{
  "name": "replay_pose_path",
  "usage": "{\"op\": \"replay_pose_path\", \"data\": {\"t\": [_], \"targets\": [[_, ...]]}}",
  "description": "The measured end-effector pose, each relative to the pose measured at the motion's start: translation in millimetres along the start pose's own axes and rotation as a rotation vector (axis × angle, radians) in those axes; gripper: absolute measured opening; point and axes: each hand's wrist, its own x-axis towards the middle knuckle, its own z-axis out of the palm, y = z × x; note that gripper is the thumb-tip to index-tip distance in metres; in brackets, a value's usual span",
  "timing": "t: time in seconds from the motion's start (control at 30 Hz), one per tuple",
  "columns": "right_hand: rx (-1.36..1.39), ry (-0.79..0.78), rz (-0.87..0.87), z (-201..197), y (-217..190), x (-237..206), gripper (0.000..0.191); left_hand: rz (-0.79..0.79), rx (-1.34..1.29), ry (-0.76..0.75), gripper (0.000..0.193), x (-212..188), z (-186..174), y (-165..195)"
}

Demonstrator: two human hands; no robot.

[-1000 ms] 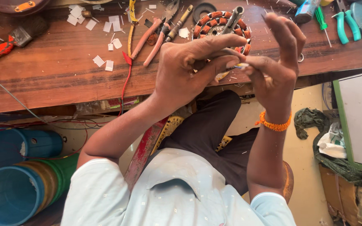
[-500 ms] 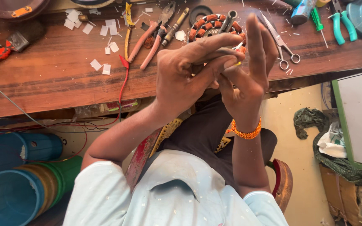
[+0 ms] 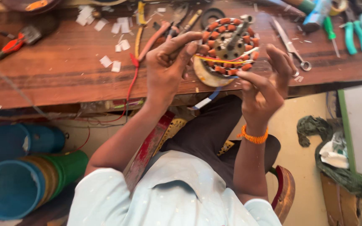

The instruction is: The person sits at a workbench and works on an electric motor stator. They cut insulating material from a piece of cardboard with scissors, insert the cut pieces into the stator slots, and arrange the colored wires coming out of the windings.

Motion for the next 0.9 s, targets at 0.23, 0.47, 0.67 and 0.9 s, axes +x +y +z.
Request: {"op": "replay_pose_path", "data": {"t": [0.23,0.47,0.67,0.9], "targets": [[-0.133,-0.294,-0.115,-26,-23,-42,0.019,0.198,0.151,0.061,0.03,-6,-37,-48],[-0.143,-0.347,-0.052,-14,-4,-74,0.036,0.119,0.275,0.063,0.032,-44,-53,-69],[-0.324,-0.43,-0.304,32,-2,-58,0.036,-0.07,-0.056,0.139,0.009,-70,-47,-72],[-0.057,-0.296,-0.213,28,-12,-59,0.029,-0.046,-0.203,0.031,0.013,-83,-57,-86]]}}
